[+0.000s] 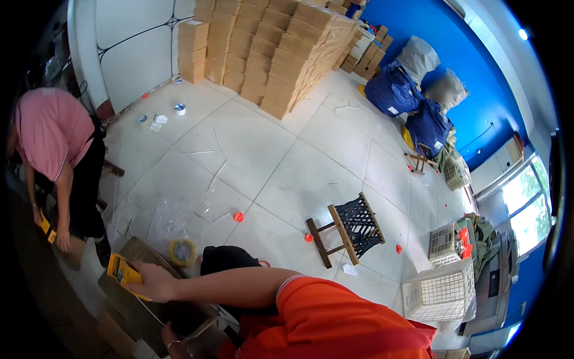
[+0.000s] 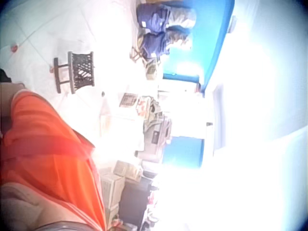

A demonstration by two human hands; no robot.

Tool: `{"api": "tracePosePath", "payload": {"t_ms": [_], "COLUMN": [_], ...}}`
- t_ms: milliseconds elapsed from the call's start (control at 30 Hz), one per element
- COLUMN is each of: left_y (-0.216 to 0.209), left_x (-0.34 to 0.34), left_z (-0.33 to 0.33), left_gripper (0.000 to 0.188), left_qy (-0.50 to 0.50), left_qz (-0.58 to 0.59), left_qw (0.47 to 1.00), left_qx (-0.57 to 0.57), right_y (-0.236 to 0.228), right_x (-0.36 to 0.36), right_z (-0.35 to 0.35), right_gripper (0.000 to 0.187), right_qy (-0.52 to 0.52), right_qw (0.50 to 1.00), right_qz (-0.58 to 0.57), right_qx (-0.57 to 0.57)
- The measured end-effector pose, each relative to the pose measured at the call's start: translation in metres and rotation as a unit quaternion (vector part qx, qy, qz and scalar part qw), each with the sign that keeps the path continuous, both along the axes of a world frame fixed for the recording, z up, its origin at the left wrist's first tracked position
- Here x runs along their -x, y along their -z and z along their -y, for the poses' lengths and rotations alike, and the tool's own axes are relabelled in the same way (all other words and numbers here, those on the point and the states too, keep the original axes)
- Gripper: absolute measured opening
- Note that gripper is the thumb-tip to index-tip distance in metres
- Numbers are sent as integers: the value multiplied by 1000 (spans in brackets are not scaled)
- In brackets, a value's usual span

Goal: The person assembles small cardboard boxes by folding flaps and sealing them with a handheld tape dispenser. The person repeatedly picks flat cardboard pieces, folds them into boxes, applies tape, and stacks the finished boxes against a wall.

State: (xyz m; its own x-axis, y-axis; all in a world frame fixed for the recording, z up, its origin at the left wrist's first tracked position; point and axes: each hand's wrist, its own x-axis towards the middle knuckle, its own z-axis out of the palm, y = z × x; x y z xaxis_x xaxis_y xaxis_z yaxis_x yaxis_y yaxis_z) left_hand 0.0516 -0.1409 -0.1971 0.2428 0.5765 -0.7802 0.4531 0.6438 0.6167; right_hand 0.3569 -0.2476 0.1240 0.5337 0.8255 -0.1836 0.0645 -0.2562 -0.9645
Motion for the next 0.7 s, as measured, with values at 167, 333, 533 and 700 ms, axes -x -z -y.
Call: {"api": "tracePosePath", "payload": {"t_ms": [167, 333, 533, 700], "left_y": [37, 23, -204, -319], "left_x": [16, 56, -20, 34], "left_z": [8, 12, 67, 106], "left_gripper": [42, 45, 63, 63], "left_qy": [-41, 43, 141, 133], "left_qz": [62, 29, -118, -279], "left_qw": [997, 992, 866, 741], "left_qx": [25, -114, -464, -596], "right_y": [3, 3, 6, -2], "right_x": [8, 16, -10, 12], "right_z": [-8, -20, -5, 3], "right_gripper": [70, 69, 50, 61], "right_qy": [-43, -40, -102, -218], "right_qw": [999, 997, 991, 961], "right_qz": [22, 58, 86, 152], "right_qx": [-7, 19, 6, 74]}}
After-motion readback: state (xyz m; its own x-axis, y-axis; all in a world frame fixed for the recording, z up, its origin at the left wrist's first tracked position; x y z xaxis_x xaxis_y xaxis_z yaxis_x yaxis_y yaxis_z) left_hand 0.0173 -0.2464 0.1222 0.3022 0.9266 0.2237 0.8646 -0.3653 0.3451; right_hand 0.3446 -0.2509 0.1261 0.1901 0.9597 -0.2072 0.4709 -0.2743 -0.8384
